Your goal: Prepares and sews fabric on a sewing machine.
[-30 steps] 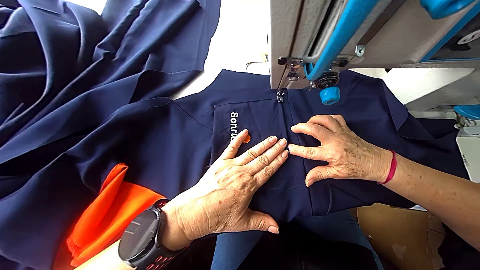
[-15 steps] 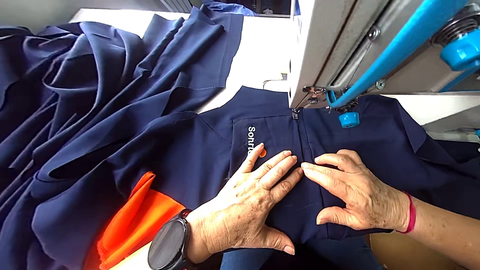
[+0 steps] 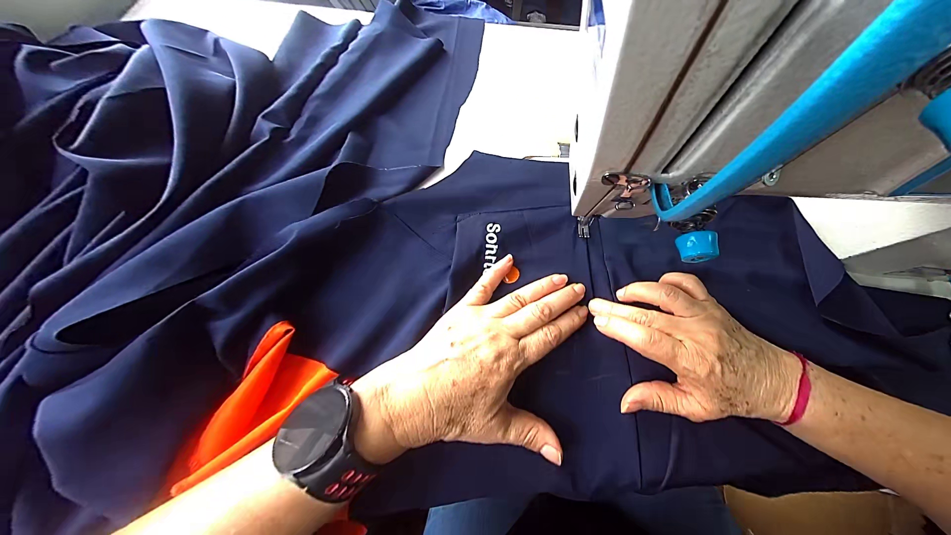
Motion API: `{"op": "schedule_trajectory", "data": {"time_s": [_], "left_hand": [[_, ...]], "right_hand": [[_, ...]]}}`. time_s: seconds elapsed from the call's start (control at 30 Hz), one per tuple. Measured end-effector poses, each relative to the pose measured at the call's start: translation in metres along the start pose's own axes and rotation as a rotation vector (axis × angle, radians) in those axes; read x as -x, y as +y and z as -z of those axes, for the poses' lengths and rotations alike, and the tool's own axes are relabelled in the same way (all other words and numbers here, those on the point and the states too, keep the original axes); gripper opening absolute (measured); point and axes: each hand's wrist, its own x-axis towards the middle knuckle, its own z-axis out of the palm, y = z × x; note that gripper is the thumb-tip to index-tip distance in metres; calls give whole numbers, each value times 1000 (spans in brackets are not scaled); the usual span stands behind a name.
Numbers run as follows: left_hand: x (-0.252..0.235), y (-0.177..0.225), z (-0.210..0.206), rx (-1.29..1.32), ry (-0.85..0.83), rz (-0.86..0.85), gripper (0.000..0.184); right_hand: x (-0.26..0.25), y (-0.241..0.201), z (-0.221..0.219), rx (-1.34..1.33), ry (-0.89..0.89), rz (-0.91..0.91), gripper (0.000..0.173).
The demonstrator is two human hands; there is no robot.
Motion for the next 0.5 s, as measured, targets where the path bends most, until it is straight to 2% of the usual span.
{"op": "schedule_trajectory", "data": {"time_s": [0.37,0.5], "left_hand": [[-29,-51,5,6,-25,-9,110],[-34,-56,5,-9,-23,1,112]], "right_hand": [[-25,55,-4,11,-23,60,69],[-28,71,-5,-13,-14,136,64]]}}
